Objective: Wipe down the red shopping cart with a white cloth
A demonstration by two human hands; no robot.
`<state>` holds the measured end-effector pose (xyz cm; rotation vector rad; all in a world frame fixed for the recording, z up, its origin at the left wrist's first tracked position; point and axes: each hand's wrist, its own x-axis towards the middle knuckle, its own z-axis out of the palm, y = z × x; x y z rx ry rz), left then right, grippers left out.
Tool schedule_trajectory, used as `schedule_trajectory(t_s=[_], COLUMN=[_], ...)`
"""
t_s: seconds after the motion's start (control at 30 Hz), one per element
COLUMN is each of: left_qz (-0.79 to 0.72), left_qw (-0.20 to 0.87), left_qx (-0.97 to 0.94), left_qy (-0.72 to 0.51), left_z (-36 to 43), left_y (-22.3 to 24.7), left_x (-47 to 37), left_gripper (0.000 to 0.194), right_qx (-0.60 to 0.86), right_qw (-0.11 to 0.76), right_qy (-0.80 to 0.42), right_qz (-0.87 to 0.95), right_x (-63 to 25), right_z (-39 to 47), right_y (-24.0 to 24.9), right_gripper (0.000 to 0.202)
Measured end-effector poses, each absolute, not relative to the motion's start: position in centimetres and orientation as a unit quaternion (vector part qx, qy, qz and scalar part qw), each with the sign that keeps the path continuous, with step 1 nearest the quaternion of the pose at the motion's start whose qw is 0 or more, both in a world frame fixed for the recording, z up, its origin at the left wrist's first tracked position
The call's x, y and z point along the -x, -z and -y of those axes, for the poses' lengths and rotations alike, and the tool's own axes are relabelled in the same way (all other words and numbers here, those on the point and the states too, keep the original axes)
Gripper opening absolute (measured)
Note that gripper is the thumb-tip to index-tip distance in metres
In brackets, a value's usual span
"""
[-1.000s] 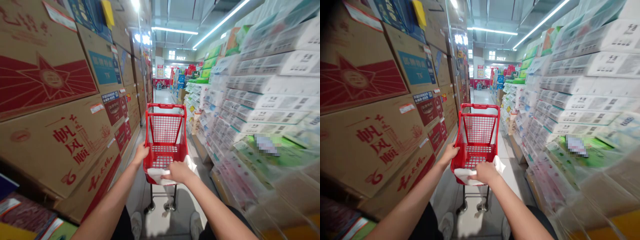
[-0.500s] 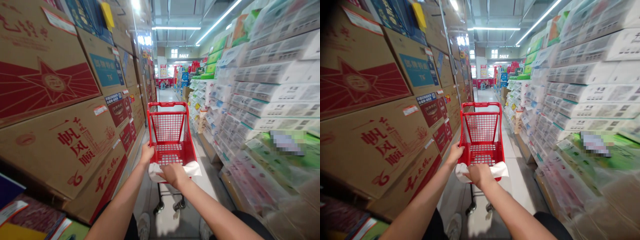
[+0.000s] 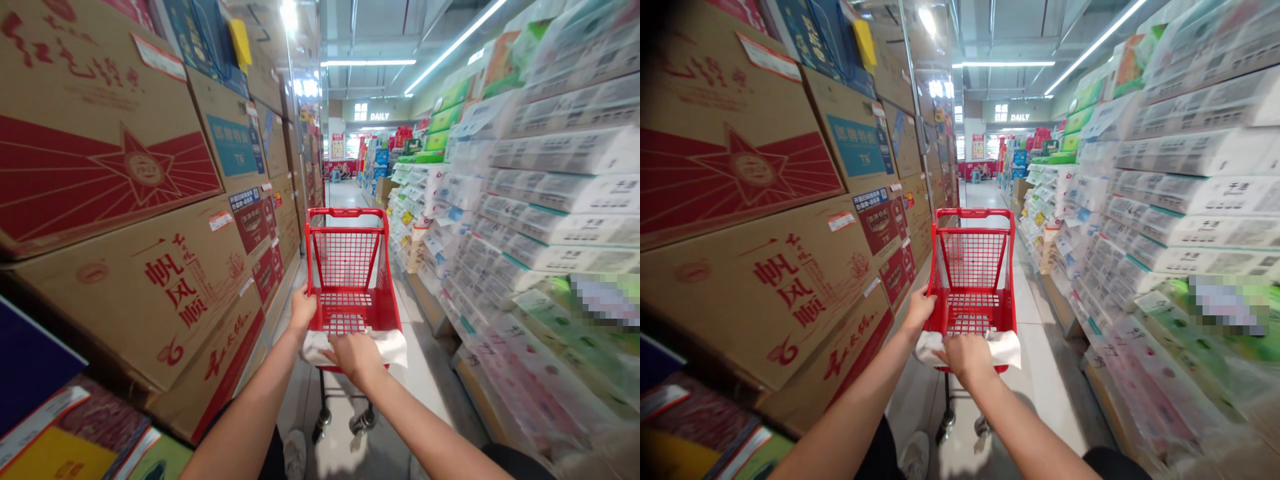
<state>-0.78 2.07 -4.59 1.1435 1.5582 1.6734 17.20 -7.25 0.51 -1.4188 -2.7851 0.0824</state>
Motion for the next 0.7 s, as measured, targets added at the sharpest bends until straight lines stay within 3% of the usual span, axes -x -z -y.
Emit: schedule_trajectory(t_s=[0.37,0.7], left_qz=[-0.578,-0.595], left_qw=[0.303,0.292], left_qx=[-0.439,-0.42], left_qy=[-0.618,-0.62], left_z=[-2.3,-2.3], left_y=[4.1,4.1], left_x=[1.5,0.7], left_gripper=[0.041,0.04], right_qx=[0.504,0.438], right_qw=[-0.065,0.007], right_qy=[-0.069,0.001], right_qz=[0.858,0.899], right_x=[-22.1,-17.4], right_z=[5.7,6.9], right_y=[-2.9,0.2], right_gripper=[0.044,0.041])
